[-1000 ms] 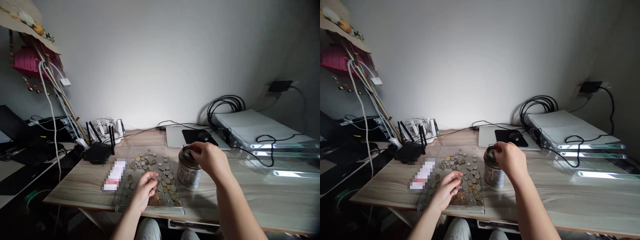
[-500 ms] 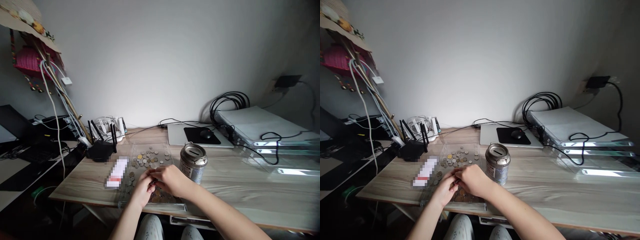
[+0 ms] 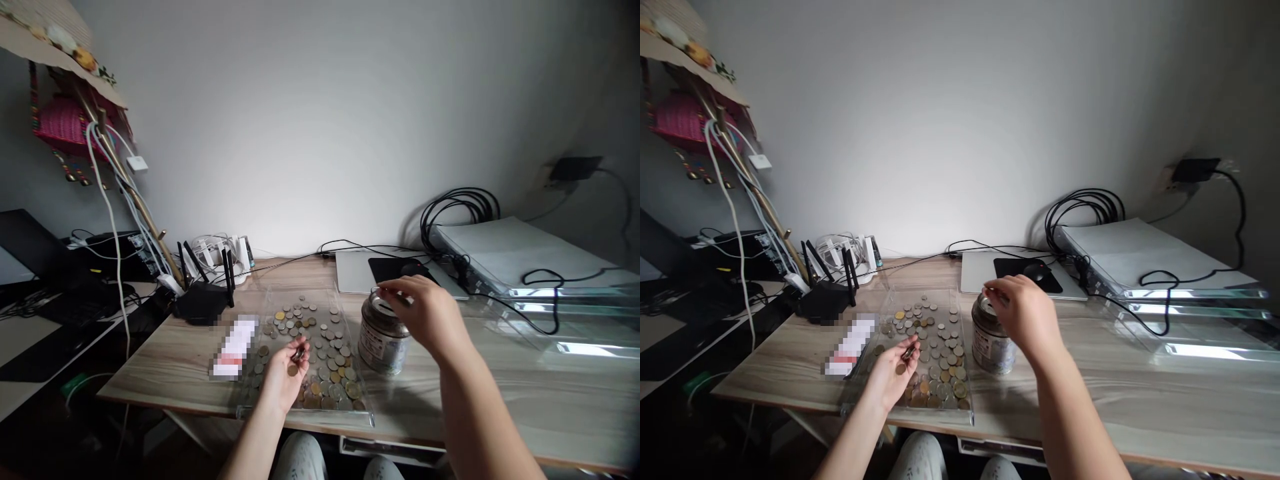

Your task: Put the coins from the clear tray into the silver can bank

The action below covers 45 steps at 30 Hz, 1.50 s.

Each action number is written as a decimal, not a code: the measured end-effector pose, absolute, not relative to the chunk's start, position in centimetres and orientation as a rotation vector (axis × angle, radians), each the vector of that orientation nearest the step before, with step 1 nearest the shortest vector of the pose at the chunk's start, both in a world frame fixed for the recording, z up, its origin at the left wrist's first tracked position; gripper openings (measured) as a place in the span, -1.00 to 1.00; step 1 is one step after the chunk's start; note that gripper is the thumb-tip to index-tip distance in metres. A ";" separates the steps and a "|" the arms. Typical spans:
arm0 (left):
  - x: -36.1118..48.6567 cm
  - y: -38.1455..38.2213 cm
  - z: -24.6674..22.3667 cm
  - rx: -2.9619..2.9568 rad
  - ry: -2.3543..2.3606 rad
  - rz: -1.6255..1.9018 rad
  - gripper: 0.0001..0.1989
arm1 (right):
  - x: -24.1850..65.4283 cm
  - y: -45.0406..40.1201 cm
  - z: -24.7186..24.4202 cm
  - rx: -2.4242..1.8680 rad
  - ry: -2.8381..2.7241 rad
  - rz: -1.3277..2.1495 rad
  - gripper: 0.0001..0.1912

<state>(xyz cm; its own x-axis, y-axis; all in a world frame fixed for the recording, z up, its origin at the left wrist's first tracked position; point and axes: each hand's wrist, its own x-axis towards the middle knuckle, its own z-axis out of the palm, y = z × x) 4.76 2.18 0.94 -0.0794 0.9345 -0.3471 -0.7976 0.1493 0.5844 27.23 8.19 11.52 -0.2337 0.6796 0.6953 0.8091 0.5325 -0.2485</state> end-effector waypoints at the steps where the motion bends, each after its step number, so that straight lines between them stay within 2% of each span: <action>1: 4.8 2.2 0.9 0.211 0.799 1.466 -0.83 | 28.0 8.6 11.5 -1.304 -1.973 -0.214 -0.81; 5: 5.0 2.1 1.0 0.241 0.782 1.496 -0.83 | 29.3 9.4 10.8 -1.509 -2.002 -0.173 -0.83; 10: 4.9 1.8 1.1 0.306 0.738 1.465 -0.79 | 28.9 9.4 10.6 -1.451 -2.028 -0.185 -0.82; 16: 4.8 1.8 1.0 0.320 0.696 1.443 -0.73 | 24.9 7.0 11.1 -0.995 -2.095 -0.174 -0.77; 20: 4.8 1.9 0.9 0.328 0.676 1.417 -0.69 | 19.6 4.6 8.4 -0.554 -2.624 0.068 -0.81; 24: 4.6 1.8 1.2 0.340 0.720 1.345 -0.65 | 16.4 3.8 5.1 -0.460 -2.799 0.048 -0.83; 27: 4.7 1.7 1.4 0.333 0.705 1.345 -0.67 | 15.8 3.9 4.3 -0.482 -2.814 0.024 -0.83; 31: 5.0 1.8 1.1 0.306 0.683 1.417 -0.83 | 16.9 4.3 5.8 -0.500 -2.743 0.022 -0.80; 34: 5.0 1.9 0.7 0.384 0.685 1.464 -0.77 | 20.2 5.3 8.6 -0.693 -2.462 -0.008 -0.78; 38: 4.8 1.8 0.6 0.440 0.666 1.446 -0.71 | 26.3 7.7 11.5 -1.154 -2.056 -0.122 -0.76; 42: 4.8 1.7 0.8 0.444 0.716 1.457 -0.75 | 29.2 9.5 11.3 -1.470 -2.090 -0.163 -0.80; 45: 4.9 1.7 0.8 0.443 0.774 1.470 -0.77 | 28.8 9.4 10.9 -1.470 -2.109 -0.195 -0.82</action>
